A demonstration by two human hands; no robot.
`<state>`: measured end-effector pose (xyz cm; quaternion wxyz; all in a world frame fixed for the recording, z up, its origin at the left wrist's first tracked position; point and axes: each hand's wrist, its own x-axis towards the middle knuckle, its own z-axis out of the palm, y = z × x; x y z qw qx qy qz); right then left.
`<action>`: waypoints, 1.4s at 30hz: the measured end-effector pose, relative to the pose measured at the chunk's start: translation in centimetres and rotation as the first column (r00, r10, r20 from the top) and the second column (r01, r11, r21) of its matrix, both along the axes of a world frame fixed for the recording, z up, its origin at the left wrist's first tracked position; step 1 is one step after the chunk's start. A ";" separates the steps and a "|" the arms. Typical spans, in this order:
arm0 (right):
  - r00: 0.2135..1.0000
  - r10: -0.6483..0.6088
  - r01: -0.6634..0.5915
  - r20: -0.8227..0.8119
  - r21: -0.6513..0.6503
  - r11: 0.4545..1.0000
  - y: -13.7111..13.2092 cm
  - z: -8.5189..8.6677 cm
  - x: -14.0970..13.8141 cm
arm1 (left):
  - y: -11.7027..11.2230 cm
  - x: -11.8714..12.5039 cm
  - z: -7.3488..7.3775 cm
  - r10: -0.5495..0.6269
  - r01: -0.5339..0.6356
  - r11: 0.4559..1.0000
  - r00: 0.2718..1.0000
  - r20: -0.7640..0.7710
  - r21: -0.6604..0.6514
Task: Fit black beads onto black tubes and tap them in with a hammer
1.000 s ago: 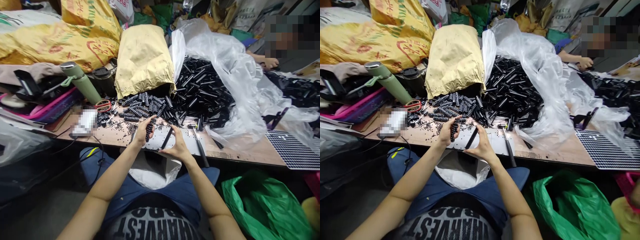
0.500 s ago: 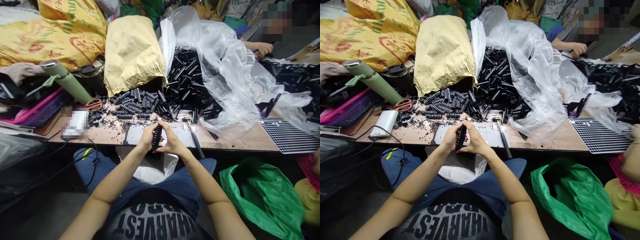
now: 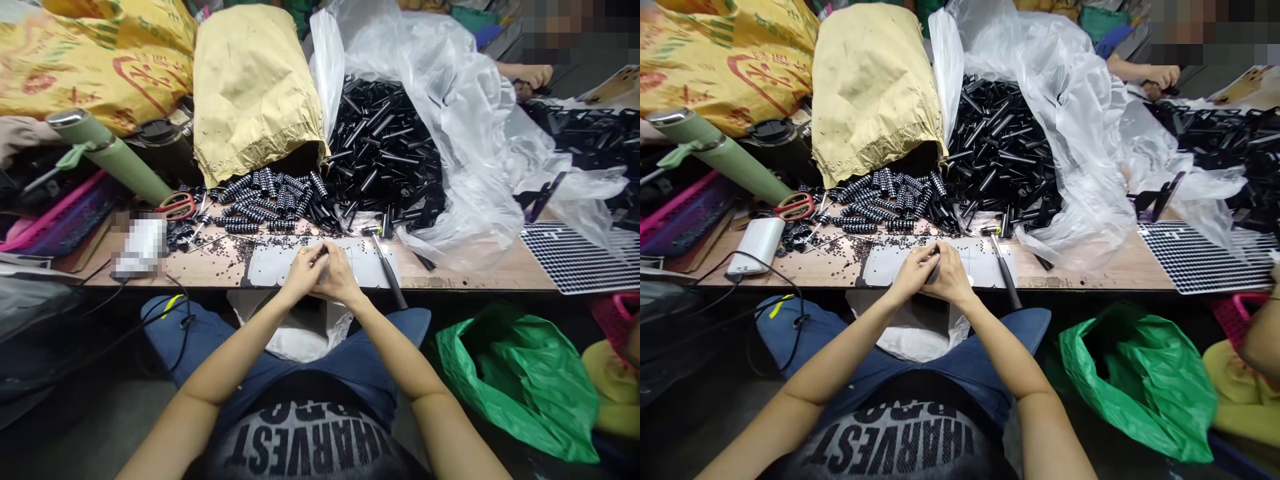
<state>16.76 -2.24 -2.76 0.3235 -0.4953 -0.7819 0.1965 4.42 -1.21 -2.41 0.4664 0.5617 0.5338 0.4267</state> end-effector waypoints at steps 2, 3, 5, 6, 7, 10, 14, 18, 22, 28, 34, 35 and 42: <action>0.996 -0.052 0.052 0.071 -0.010 0.999 0.0 -0.8 0.2 | -0.2 0.0 -1.3 -0.017 0.091 0.970 0.950 -0.313 0.224; 0.991 -0.065 0.069 0.117 -0.025 0.997 -0.1 -1.0 0.7 | -0.3 -0.2 -1.9 -0.020 0.158 0.947 0.899 -0.438 0.281; 0.955 -0.177 0.194 0.238 -0.050 0.980 -0.4 -1.1 2.6 | -0.2 -0.9 -2.8 -0.029 0.295 0.896 0.785 -0.619 0.332; 0.907 -0.283 0.312 0.311 -0.048 0.949 -0.6 -1.1 4.0 | -0.1 -1.4 -3.0 -0.025 0.356 0.868 0.727 -0.686 0.345; 0.816 -0.430 0.475 0.387 -0.022 0.880 -0.8 -0.9 5.6 | 0.0 -1.9 -3.2 -0.010 0.406 0.841 0.672 -0.741 0.357; 0.551 -0.621 0.729 0.558 0.039 0.683 -1.4 -0.3 10.1 | 0.2 -3.3 -3.1 0.065 0.497 0.781 0.538 -0.840 0.379; 0.700 -0.545 0.659 0.461 -0.124 0.742 -3.0 1.0 11.4 | -0.1 -3.5 -2.9 0.129 0.504 0.770 0.477 -0.869 0.391; 0.892 -0.411 0.449 0.190 -0.263 0.854 -5.9 1.5 8.4 | -0.2 -3.3 -3.1 0.139 0.487 0.778 0.481 -0.866 0.396; 0.893 -0.286 0.396 0.348 -0.303 0.867 -7.5 1.8 6.3 | -0.5 -3.0 -3.2 0.133 0.465 0.801 0.475 -0.870 0.377; 0.933 -0.298 0.332 0.204 -0.164 0.929 -8.1 5.2 4.2 | -2.4 0.0 -3.3 0.092 0.487 0.808 0.452 -0.887 0.332; 0.897 -0.008 0.165 0.442 -0.319 0.933 -7.8 4.2 0.5 | -1.7 0.6 -4.1 0.037 0.504 0.807 0.476 -0.878 0.307; 0.892 0.014 0.162 0.452 -0.348 0.924 -7.7 4.0 0.4 | -1.3 0.4 -4.0 0.028 0.496 0.811 0.497 -0.867 0.311; 0.843 -0.303 0.423 0.444 -0.200 0.884 -6.5 3.9 6.0 | -2.7 -1.8 -0.7 -0.082 0.455 0.847 0.623 -0.778 0.274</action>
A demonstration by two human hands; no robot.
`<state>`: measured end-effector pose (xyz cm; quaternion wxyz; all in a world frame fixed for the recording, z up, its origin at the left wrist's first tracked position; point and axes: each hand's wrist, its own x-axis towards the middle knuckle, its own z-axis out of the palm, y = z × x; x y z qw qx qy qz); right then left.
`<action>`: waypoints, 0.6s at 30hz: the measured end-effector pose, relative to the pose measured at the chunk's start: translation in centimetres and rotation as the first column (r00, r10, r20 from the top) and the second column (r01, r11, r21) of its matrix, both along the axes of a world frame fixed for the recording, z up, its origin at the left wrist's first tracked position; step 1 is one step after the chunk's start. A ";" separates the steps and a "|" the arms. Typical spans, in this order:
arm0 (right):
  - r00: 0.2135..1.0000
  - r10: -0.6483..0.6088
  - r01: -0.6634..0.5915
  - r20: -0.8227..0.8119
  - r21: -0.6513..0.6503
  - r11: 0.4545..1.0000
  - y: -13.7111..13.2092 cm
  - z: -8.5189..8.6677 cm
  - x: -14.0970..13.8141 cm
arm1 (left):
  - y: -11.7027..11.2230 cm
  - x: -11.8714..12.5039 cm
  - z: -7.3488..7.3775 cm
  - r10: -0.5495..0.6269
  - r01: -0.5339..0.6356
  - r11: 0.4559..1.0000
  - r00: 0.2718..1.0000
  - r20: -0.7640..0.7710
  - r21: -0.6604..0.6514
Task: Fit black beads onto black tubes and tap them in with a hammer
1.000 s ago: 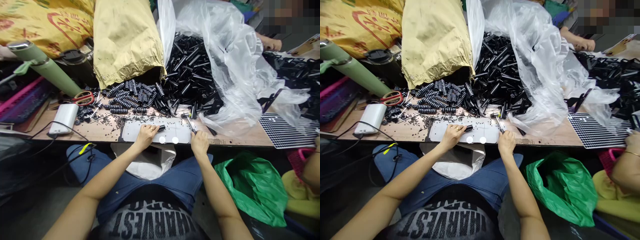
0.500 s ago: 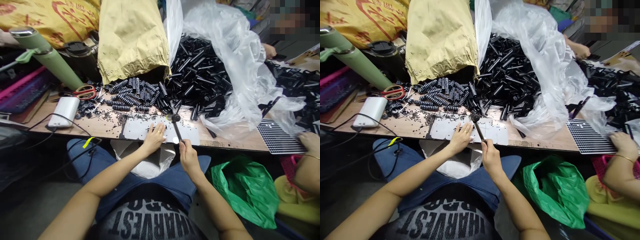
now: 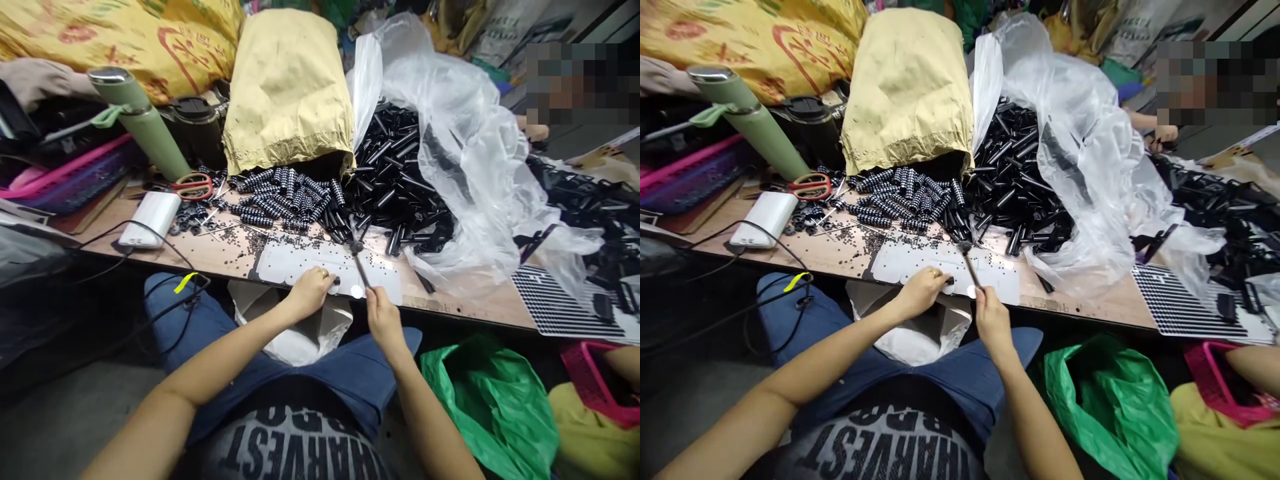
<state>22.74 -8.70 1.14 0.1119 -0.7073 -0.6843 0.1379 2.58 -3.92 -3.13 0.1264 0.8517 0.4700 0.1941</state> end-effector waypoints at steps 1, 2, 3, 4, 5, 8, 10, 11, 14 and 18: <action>0.997 -0.050 0.050 0.059 0.010 0.999 0.3 -0.3 1.4 | -0.3 -0.7 0.6 -0.002 0.003 1.000 1.000 0.017 -0.012; 0.988 -0.094 0.093 0.123 0.014 0.996 0.7 -0.8 2.7 | -0.3 -1.5 1.1 0.038 -0.037 0.999 0.999 0.030 -0.021; 0.974 -0.132 0.131 0.183 0.019 0.991 1.0 -1.3 4.0 | 0.2 -2.4 1.4 0.130 -0.129 0.991 0.991 0.039 -0.026; 0.959 -0.162 0.160 0.235 0.028 0.987 1.4 -1.9 5.1 | 1.1 -3.3 1.7 0.265 -0.264 0.964 0.963 0.042 -0.024; 0.943 -0.186 0.180 0.276 0.047 0.982 1.7 -2.5 6.0 | 2.4 -4.1 1.8 0.418 -0.417 0.909 0.908 0.039 -0.020; 0.916 -0.197 0.151 0.350 0.155 0.976 2.7 -3.9 7.3 | 7.5 -5.1 1.7 0.729 -0.727 0.685 0.684 0.027 -0.056; 0.920 -0.170 0.091 0.352 0.231 0.969 3.2 -4.4 7.2 | 10.4 -4.6 1.3 0.786 -0.781 0.615 0.618 0.010 -0.107; 0.928 -0.151 0.063 0.340 0.258 0.964 3.4 -4.5 6.9 | 11.6 -4.2 1.0 0.793 -0.787 0.604 0.609 0.000 -0.124; 0.960 -0.082 -0.003 0.270 0.299 0.954 4.0 -4.2 5.6 | 13.1 -2.9 0.5 0.781 -0.774 0.619 0.625 -0.005 -0.133; 0.987 0.008 -0.061 0.159 0.333 0.941 5.0 -3.8 4.2 | 11.1 -3.4 0.3 0.647 -0.644 0.762 0.758 0.082 -0.064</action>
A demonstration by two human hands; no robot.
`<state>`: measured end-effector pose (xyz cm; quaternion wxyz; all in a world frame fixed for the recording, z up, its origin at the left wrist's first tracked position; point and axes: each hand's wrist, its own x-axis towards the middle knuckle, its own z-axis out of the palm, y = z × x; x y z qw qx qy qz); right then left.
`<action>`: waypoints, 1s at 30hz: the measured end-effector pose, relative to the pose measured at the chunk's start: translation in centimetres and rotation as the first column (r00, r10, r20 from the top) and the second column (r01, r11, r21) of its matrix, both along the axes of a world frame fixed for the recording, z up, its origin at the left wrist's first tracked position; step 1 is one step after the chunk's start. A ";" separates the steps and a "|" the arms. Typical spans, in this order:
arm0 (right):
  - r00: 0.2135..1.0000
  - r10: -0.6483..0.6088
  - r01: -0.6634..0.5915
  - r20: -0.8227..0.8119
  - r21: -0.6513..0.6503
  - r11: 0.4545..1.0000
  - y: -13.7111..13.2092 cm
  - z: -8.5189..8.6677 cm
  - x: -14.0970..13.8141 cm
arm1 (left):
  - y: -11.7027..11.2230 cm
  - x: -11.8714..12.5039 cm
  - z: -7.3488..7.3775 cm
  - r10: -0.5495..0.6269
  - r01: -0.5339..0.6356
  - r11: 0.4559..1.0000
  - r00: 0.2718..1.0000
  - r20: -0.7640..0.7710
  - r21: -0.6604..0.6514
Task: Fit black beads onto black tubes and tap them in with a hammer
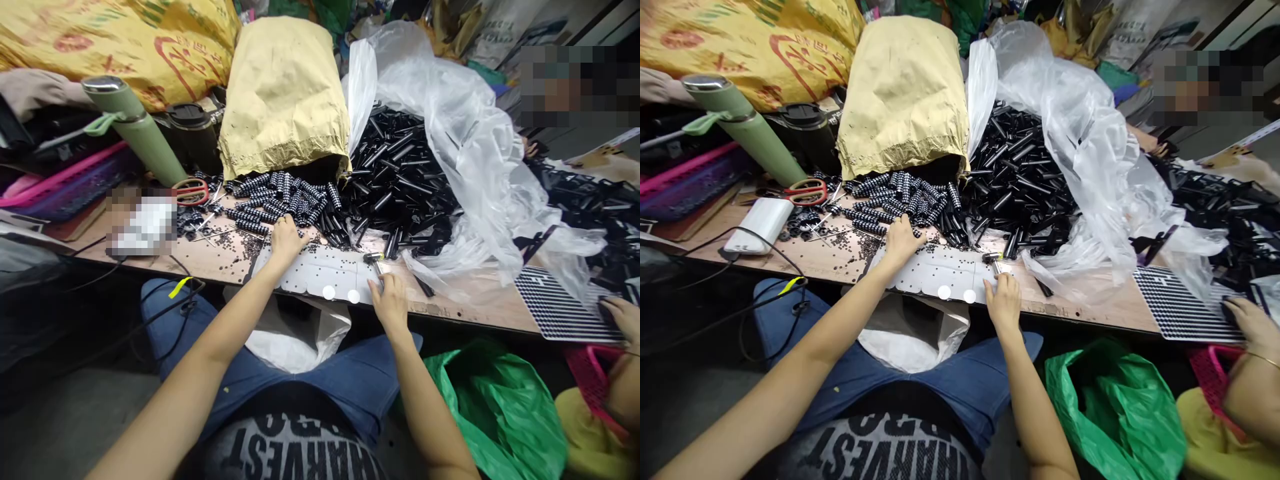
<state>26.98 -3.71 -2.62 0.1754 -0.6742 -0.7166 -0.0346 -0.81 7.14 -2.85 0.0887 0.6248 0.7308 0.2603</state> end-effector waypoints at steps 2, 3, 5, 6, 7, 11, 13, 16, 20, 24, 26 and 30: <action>0.998 0.026 -0.025 -0.051 0.022 0.999 0.7 0.1 -0.6 | -2.3 -0.8 -0.1 -0.147 0.152 0.984 0.988 -0.054 0.096; 0.996 0.039 -0.037 -0.074 0.030 0.999 1.1 0.1 -0.9 | -3.5 -1.1 -0.3 -0.207 0.219 0.966 0.974 -0.094 0.135; 0.990 0.074 -0.070 -0.119 0.041 0.997 2.1 0.3 -1.9 | -5.7 -1.3 -0.7 -0.282 0.307 0.935 0.947 -0.155 0.174; 0.984 0.102 -0.096 -0.143 0.046 0.994 2.7 0.5 -2.6 | -6.5 -1.1 -1.0 -0.301 0.329 0.925 0.939 -0.164 0.190; 0.976 0.138 -0.131 -0.168 0.053 0.990 3.4 0.7 -3.4 | -7.0 -0.8 -1.3 -0.311 0.340 0.917 0.937 -0.159 0.210; 0.908 0.331 -0.328 -0.256 0.056 0.943 7.0 1.3 -8.1 | -6.9 0.8 -2.1 -0.309 0.316 0.893 0.948 -0.073 0.321; 0.876 0.411 -0.424 -0.252 -0.001 0.905 9.1 1.3 -11.0 | -6.5 0.6 -2.3 -0.285 0.272 0.891 0.958 -0.018 0.363; 0.867 0.480 -0.493 -0.132 -0.103 0.864 11.9 0.9 -15.5 | -6.7 -1.4 -2.5 -0.205 0.155 0.892 0.976 0.076 0.424; 0.908 0.412 -0.397 0.075 -0.158 0.904 13.9 0.1 -20.0 | -7.6 -3.8 -2.5 -0.178 0.084 0.901 0.966 0.186 0.426; 0.910 0.388 -0.362 0.146 -0.177 0.915 13.9 -0.5 -21.0 | -7.8 -3.2 -2.5 -0.248 0.159 0.917 0.945 0.212 0.365; 0.892 0.425 -0.400 0.151 -0.173 0.900 13.5 -0.8 -20.5 | -7.7 -2.7 -2.3 -0.231 0.134 0.930 0.937 0.260 0.344; 0.903 0.418 -0.396 0.100 -0.186 0.899 13.1 -0.8 -19.6 | -7.7 -3.3 -1.8 -0.125 0.009 0.958 0.913 0.387 0.287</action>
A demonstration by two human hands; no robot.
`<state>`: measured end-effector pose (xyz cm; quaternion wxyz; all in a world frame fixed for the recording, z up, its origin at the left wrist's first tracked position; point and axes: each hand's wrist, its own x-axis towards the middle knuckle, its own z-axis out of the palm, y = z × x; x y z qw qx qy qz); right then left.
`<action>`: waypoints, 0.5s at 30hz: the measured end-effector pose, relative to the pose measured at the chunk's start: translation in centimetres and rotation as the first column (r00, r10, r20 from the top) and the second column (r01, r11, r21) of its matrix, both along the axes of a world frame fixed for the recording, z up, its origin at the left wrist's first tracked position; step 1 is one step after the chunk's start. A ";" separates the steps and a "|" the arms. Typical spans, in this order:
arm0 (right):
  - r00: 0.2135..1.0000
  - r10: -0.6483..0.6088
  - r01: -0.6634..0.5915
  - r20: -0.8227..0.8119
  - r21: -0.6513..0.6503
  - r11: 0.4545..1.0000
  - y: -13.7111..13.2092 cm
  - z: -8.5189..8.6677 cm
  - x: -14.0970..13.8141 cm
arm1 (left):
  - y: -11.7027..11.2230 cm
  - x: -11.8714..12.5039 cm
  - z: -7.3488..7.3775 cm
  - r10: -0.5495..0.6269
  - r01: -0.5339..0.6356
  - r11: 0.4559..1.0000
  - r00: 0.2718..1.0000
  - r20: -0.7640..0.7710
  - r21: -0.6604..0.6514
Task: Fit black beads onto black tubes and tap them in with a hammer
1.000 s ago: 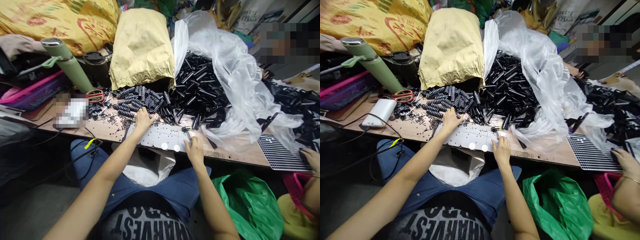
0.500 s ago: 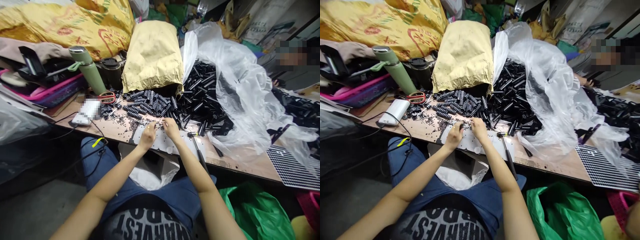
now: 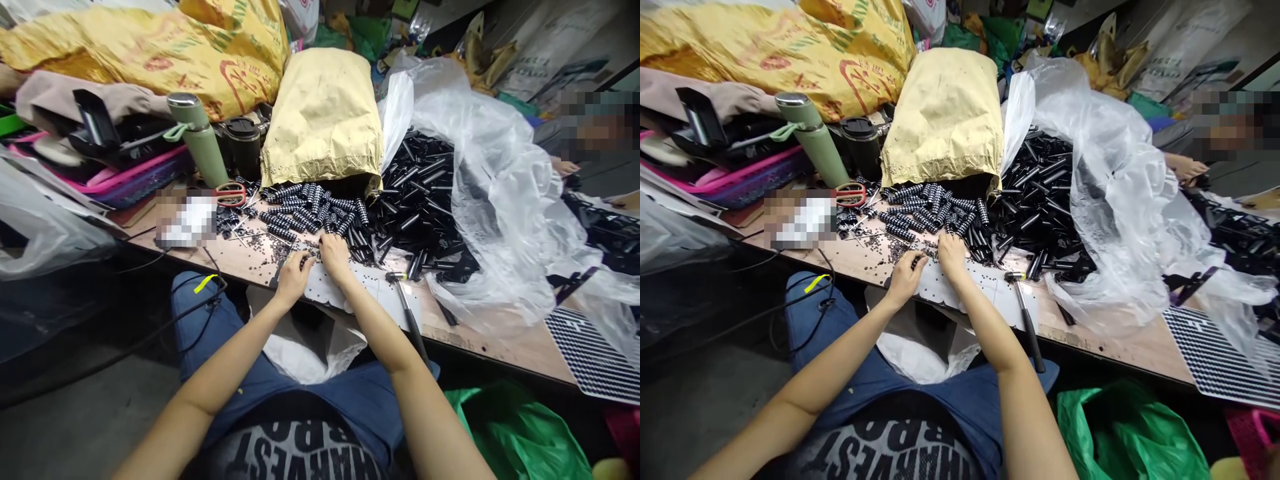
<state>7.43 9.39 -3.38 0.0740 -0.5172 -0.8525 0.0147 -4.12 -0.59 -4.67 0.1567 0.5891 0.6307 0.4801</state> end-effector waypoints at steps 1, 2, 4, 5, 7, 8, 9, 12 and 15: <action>0.998 -0.026 0.024 -0.053 -0.023 0.999 0.0 0.1 0.1 | 0.0 -0.4 0.1 -0.004 0.005 1.000 1.000 0.022 -0.011; 0.990 -0.049 0.042 -0.135 -0.057 0.997 -0.1 0.3 0.1 | -0.1 -0.8 0.2 -0.020 0.020 1.000 0.999 0.032 -0.019; 0.926 -0.084 0.026 -0.369 -0.160 0.987 -0.5 0.9 0.1 | -0.3 -1.5 0.4 -0.055 0.056 0.998 0.998 0.025 -0.037; 0.868 -0.096 -0.009 -0.486 -0.209 0.978 -0.8 1.2 0.1 | -0.4 -1.8 0.5 -0.069 0.069 0.996 0.998 0.011 -0.051; 0.740 -0.117 -0.094 -0.662 -0.274 0.957 -1.7 1.8 -0.1 | -0.6 -2.0 0.6 -0.081 0.079 0.994 0.996 -0.024 -0.078; 0.686 -0.125 -0.130 -0.717 -0.290 0.948 -2.2 2.0 -0.2 | -0.8 -2.0 0.7 -0.085 0.081 0.993 0.996 -0.039 -0.087; 0.645 -0.133 -0.155 -0.753 -0.299 0.942 -2.7 2.2 -0.2 | -0.9 -2.0 0.8 -0.085 0.080 0.993 0.995 -0.052 -0.092; 0.582 -0.158 -0.190 -0.797 -0.322 0.928 -3.7 2.6 -0.4 | -1.3 -1.9 1.0 -0.076 0.069 0.993 0.995 -0.070 -0.097; 0.563 -0.173 -0.212 -0.808 -0.344 0.915 -4.1 2.8 -0.7 | -1.6 -2.3 1.3 -0.057 0.047 0.993 0.994 -0.089 -0.110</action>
